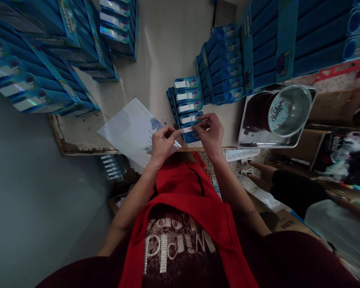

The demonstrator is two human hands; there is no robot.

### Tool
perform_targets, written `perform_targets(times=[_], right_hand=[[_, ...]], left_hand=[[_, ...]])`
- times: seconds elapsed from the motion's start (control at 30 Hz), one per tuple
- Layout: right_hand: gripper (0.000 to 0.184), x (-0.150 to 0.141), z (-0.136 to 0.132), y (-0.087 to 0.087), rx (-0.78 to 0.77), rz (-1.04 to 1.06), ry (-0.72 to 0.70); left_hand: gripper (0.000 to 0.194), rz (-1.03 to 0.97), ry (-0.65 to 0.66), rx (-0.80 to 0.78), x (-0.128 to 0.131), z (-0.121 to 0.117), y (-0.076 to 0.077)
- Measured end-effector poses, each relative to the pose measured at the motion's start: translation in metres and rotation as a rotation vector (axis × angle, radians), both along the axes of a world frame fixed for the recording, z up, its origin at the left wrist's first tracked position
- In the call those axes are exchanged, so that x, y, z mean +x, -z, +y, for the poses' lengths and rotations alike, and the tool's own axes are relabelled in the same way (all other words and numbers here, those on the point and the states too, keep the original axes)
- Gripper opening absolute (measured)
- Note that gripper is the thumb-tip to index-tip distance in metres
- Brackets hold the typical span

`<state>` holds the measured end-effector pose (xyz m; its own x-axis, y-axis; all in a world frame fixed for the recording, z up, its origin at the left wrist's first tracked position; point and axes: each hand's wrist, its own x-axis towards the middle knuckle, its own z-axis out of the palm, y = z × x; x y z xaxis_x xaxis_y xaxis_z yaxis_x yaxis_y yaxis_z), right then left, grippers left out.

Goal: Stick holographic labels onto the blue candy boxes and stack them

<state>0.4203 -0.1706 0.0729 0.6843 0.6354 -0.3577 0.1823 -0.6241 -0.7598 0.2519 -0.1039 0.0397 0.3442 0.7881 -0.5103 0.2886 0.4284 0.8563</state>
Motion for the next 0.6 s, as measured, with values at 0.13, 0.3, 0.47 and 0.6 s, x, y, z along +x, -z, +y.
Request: perform_targets(times=[0.13,0.3,0.47,0.6], right_hand=[[0.040,0.007,-0.004,0.007,0.007,-0.084,0.023],[0.052,0.024,-0.012,0.029,0.053,0.067,0.082],[0.049,0.034,-0.019,0.042,0.102,0.129,0.004],[0.041,0.044,-0.021,0.018,0.027,0.085,-0.078]], left_hand=[[0.030,-0.087,-0.008,-0.091,0.006,0.000,0.013],[0.049,-0.211,-0.072,-0.479,0.019,-0.009,0.034],[0.048,-0.182,-0.101,-0.516,0.028,-0.011,0.054],[0.021,0.108,-0.091,-0.150,-0.008,0.035,0.081]])
